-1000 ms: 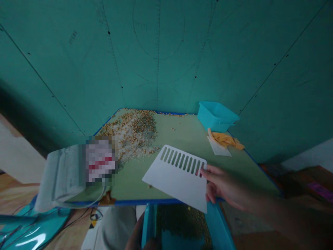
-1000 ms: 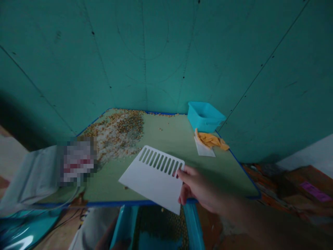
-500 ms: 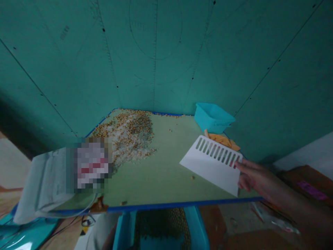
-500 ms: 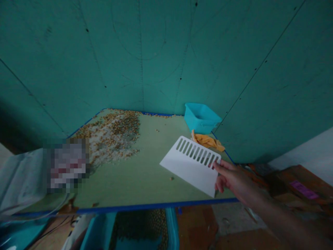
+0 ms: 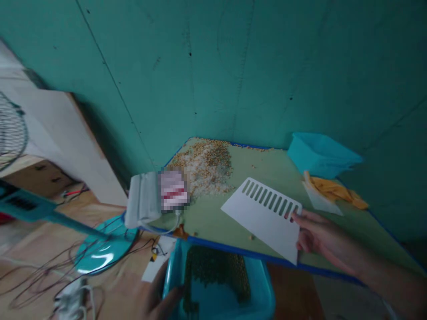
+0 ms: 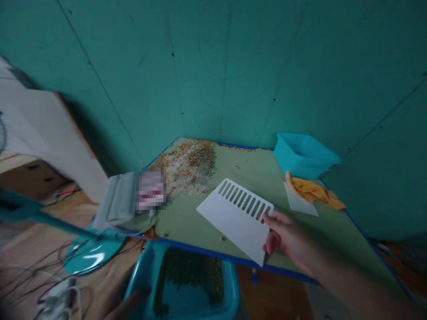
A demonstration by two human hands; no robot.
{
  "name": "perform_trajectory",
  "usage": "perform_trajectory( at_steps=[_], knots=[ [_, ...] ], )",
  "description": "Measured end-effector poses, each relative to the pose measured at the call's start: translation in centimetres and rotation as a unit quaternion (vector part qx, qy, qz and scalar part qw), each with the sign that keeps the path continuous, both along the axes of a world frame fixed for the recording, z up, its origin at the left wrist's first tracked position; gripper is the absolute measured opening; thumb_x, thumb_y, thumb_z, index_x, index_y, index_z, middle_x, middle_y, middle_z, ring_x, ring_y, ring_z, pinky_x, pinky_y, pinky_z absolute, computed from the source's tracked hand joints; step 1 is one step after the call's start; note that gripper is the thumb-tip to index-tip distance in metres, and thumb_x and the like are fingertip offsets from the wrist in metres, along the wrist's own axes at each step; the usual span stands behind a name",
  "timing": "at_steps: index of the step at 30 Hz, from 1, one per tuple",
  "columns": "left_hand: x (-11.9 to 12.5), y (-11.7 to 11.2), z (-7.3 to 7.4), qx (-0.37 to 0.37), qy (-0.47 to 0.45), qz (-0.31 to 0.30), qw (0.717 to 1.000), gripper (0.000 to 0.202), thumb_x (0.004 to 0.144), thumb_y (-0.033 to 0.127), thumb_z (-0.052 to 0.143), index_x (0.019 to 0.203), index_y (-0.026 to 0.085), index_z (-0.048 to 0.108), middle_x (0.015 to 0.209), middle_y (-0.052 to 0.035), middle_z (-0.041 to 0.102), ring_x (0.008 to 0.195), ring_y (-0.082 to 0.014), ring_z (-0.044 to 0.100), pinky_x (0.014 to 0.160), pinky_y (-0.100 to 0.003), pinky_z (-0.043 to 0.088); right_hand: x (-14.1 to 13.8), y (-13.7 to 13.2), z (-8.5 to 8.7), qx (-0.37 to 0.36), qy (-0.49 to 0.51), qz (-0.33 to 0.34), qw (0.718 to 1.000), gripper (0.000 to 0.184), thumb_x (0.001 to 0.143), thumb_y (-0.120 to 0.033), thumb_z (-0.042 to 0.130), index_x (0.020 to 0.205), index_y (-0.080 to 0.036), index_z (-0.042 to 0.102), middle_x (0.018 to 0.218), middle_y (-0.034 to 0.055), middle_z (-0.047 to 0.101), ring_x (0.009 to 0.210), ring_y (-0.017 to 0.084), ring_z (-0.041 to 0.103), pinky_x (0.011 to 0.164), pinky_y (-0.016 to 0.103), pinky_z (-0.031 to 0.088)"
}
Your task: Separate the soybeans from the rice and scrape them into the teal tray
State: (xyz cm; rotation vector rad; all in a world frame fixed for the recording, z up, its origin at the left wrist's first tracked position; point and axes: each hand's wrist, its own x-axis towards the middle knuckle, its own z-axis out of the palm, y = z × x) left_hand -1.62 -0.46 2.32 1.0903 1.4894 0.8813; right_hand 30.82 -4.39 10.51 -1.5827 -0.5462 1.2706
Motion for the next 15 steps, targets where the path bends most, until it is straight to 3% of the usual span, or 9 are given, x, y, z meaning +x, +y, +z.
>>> perform_trajectory(
  at_steps=[2, 4, 5, 9, 15],
  knots=[
    [-0.3, -0.1, 1.3, 0.016, 0.005, 0.008, 1.000, 0.051, 0.063, 0.027, 0.061, 0.111, 0.011, 0.055, 0.103, -0.0122, 0.071, 0.094, -0.0319, 0.064, 0.071, -0.035, 0.055, -1.8, 0.7, 0.1, -0.016, 0.026, 0.024, 0.999, 0.012, 0.075, -0.030, 0.058, 0.078, -0.019, 0.053, 0.054, -0.0046, 0.057, 0.033, 0.006, 0.045, 0.048, 0.024, 0.046],
    [-0.5, -0.4, 2.0, -0.007, -0.002, -0.023, 1.000, 0.054, 0.062, 0.026, 0.063, 0.113, 0.009, 0.054, 0.104, -0.0125, 0.071, 0.093, -0.0315, 0.064, 0.073, -0.034, 0.055, -3.4, 1.3, 0.2, -0.023, 0.039, 0.050, 0.998, 0.012, 0.077, -0.030, 0.056, 0.082, -0.019, 0.053, 0.059, -0.0038, 0.059, 0.034, 0.005, 0.046, 0.050, 0.024, 0.047],
    [-0.5, -0.6, 2.2, -0.007, -0.014, -0.010, 1.000, 0.053, 0.063, 0.025, 0.062, 0.113, 0.010, 0.055, 0.107, -0.0108, 0.070, 0.097, -0.0309, 0.062, 0.076, -0.034, 0.053, -4.1, 1.5, 0.2, -0.025, 0.041, 0.062, 0.997, 0.012, 0.078, -0.030, 0.055, 0.082, -0.019, 0.053, 0.061, -0.0037, 0.060, 0.034, 0.005, 0.046, 0.051, 0.024, 0.047],
    [-0.5, -1.3, 1.7, -0.044, -0.047, 0.091, 0.994, 0.048, 0.058, 0.022, 0.062, 0.105, 0.019, 0.063, 0.098, -0.0024, 0.073, 0.097, -0.0324, 0.061, 0.077, -0.037, 0.053, -6.0, 1.8, 0.2, -0.030, 0.042, 0.111, 0.992, 0.016, 0.077, -0.034, 0.055, 0.085, -0.020, 0.052, 0.061, -0.0050, 0.058, 0.034, 0.006, 0.047, 0.050, 0.025, 0.047],
    [-1.2, -1.1, 1.8, -0.081, -0.081, 0.075, 0.991, 0.054, 0.061, 0.023, 0.060, 0.114, 0.014, 0.056, 0.098, -0.0035, 0.072, 0.093, -0.0303, 0.062, 0.074, -0.034, 0.053, -5.1, 0.7, 0.6, -0.074, -0.012, 0.170, 0.983, 0.033, 0.067, -0.051, 0.060, 0.078, -0.020, 0.053, 0.046, -0.0039, 0.055, 0.033, 0.010, 0.047, 0.048, 0.026, 0.043]
  ],
)
